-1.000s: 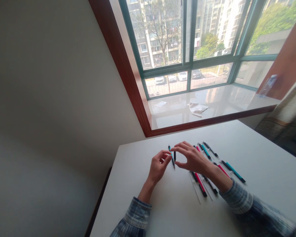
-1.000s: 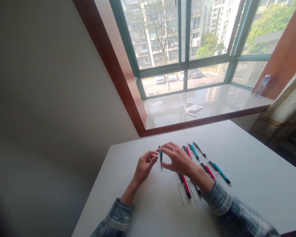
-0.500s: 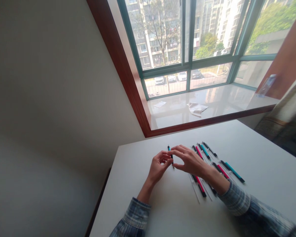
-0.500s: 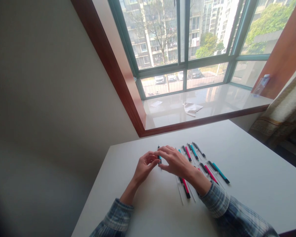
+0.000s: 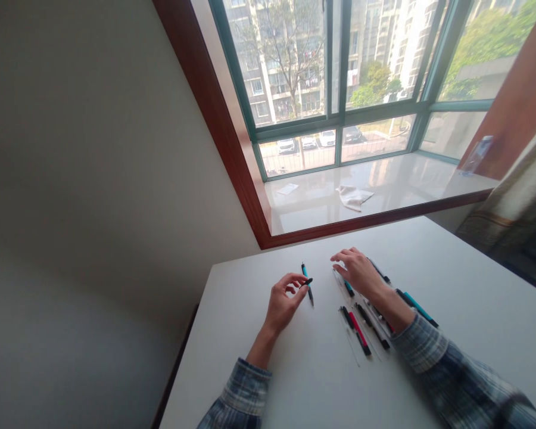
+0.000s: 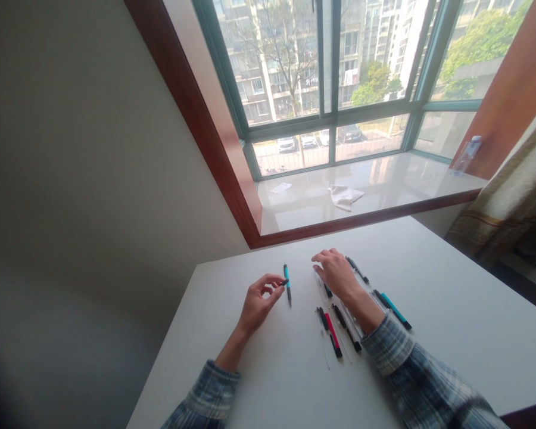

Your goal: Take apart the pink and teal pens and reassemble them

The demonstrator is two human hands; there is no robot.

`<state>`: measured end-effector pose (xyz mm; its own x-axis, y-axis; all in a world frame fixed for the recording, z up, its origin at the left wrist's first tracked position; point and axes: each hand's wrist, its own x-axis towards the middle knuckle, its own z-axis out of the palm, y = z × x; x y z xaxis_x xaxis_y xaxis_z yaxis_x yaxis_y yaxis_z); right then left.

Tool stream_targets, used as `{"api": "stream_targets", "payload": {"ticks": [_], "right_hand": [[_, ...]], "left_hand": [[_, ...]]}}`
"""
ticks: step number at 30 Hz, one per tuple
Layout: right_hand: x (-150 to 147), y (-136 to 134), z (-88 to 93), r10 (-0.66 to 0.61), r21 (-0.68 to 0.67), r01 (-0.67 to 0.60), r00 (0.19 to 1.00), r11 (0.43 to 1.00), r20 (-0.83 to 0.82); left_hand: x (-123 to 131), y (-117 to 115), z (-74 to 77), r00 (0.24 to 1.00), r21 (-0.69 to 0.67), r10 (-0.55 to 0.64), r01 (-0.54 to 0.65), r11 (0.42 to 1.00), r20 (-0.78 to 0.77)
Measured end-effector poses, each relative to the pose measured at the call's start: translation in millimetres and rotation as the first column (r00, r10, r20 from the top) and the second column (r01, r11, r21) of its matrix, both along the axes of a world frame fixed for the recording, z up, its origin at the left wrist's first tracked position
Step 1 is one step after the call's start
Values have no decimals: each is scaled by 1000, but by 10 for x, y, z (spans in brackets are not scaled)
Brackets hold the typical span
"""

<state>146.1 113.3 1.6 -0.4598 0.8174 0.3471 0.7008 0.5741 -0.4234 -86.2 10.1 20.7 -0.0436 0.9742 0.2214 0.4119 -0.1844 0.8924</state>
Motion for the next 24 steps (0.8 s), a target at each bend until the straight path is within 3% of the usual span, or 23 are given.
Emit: {"api": "stream_targets", "payload": {"ticks": [8,13,16,19,24], "right_hand": [[-21,29,-87,-26,-41,28,999,999,34],[-82,-42,28,-9,-59,-4,979,998,-205],[-168,-122,133,47,-167,-132,898,977,-437],[-254,-190,192,99,-257,-304,799,917,-593],[-301,-221,181,139,-290,-403,758,868,-638]], "left_hand": [[7,-12,30,999,24,24,-23,999,-34],[-4,-10,27,999,24,24,-23,999,-35],[-16,-4,40,999,26,28,-27,999,-35],[-23,0,54,999,32,30,-29,999,-33],[-19,-1,60,999,32,43,-42,999,-25]]}}
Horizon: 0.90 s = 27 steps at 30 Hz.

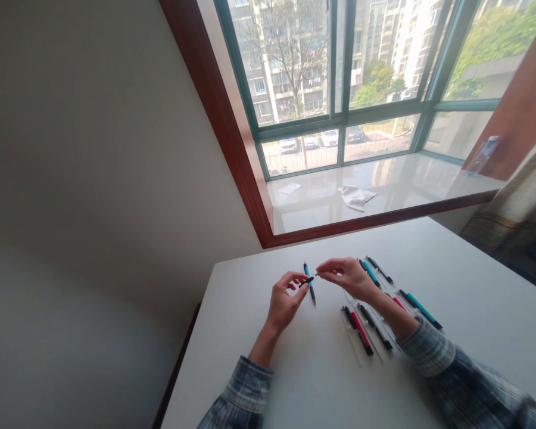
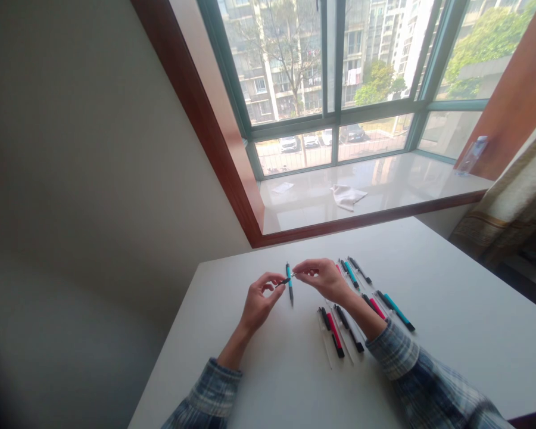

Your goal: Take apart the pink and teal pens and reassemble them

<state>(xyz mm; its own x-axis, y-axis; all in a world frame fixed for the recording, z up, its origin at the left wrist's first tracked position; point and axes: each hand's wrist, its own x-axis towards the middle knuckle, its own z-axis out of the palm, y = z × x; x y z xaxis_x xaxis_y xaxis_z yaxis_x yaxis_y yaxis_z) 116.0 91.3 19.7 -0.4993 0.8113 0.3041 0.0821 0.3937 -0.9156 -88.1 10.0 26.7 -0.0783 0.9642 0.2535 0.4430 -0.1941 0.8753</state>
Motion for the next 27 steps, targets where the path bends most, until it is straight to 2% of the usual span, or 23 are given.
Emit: {"api": "stream_targets", "payload": {"ticks": [6,27], "right_hand": [[6,5,0,28,29,-29,999,999,28],[17,-16,-35,5,75,-9,999,997,50]], "left_hand": [[0,2,9,1000,-2,-6,6,1000,-1],[-16,18,-35,999,15,-21,21,1000,-35]]}}
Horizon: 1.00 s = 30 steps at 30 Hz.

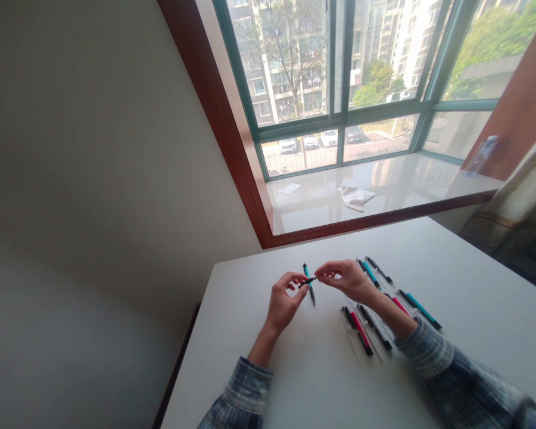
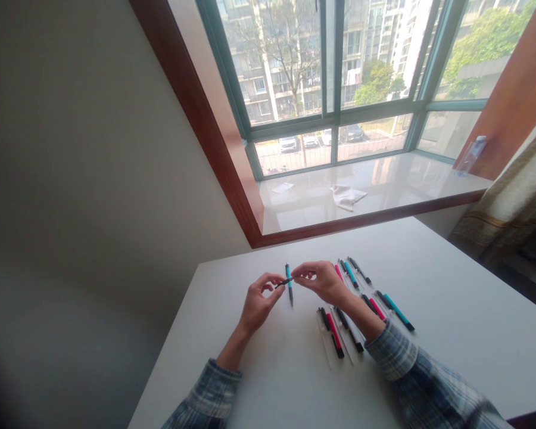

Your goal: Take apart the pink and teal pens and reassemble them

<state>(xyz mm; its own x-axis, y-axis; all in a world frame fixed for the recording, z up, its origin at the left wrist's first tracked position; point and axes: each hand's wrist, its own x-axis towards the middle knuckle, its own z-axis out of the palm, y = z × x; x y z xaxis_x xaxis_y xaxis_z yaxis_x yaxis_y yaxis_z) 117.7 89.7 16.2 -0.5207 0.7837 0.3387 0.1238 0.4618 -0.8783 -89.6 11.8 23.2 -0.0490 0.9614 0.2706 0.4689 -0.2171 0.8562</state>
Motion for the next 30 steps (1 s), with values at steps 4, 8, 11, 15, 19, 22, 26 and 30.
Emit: {"api": "stream_targets", "payload": {"ticks": [4,8,11,15,19,22,26,30], "right_hand": [[-7,-22,29,-3,14,3,1000,1000,7],[-7,-34,49,-5,45,3,999,999,36],[-4,-44,76,-29,91,21,995,996,91],[-1,-66,124,-61,149,30,977,988,206],[6,-81,152,-42,166,1,969,986,242],[14,-82,153,-27,151,0,984,989,179],[16,-81,143,13,162,-35,991,986,135],[3,-79,128,20,175,-43,991,984,131]], "left_hand": [[-1,0,10,1000,8,-6,6,1000,-14],[4,-4,27,1000,24,-8,8,1000,-24],[9,-10,44,999,41,-11,13,999,-37],[17,-16,69,998,51,-21,24,998,-53],[17,-20,78,998,44,-30,32,999,-51],[12,-20,69,999,42,-20,22,999,-48],[8,-17,57,999,34,-17,19,999,-43],[13,-15,64,999,30,-18,19,999,-39]]}}
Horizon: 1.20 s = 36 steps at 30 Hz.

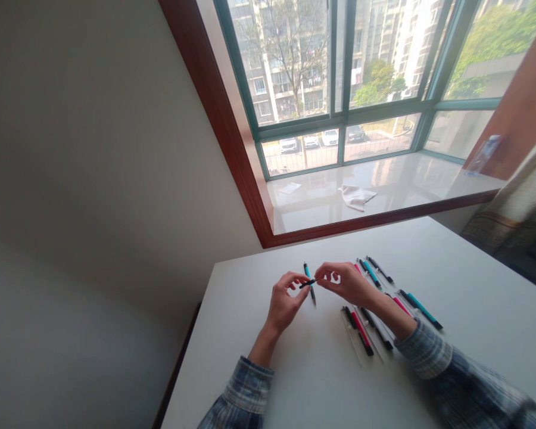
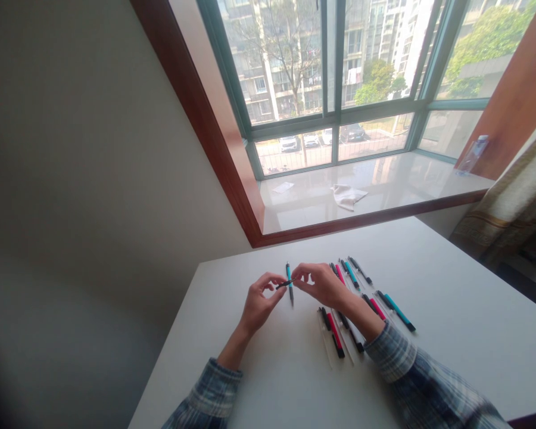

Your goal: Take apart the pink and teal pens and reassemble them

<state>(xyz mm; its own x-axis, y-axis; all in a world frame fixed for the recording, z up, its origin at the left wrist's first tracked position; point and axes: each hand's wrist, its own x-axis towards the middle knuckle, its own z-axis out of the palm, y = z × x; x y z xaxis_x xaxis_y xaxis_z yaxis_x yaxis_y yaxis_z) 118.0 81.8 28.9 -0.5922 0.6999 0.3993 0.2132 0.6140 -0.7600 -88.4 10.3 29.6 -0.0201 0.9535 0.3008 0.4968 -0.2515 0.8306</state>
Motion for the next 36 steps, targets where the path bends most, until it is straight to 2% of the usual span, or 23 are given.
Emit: {"api": "stream_targets", "payload": {"ticks": [8,22,30,36], "right_hand": [[5,1,-27,-52,41,48,994,998,99],[9,-3,-29,-37,78,26,987,997,154],[38,-3,-10,42,1,-43,985,999,167],[3,-21,-53,109,-4,-111,973,994,202]], "left_hand": [[18,-9,15,999,29,0,1,1000,-37],[20,-13,23,997,35,-31,34,999,-77],[-5,0,-28,999,-13,6,-6,1000,33],[-16,25,-62,987,-55,-17,26,998,159]]}}
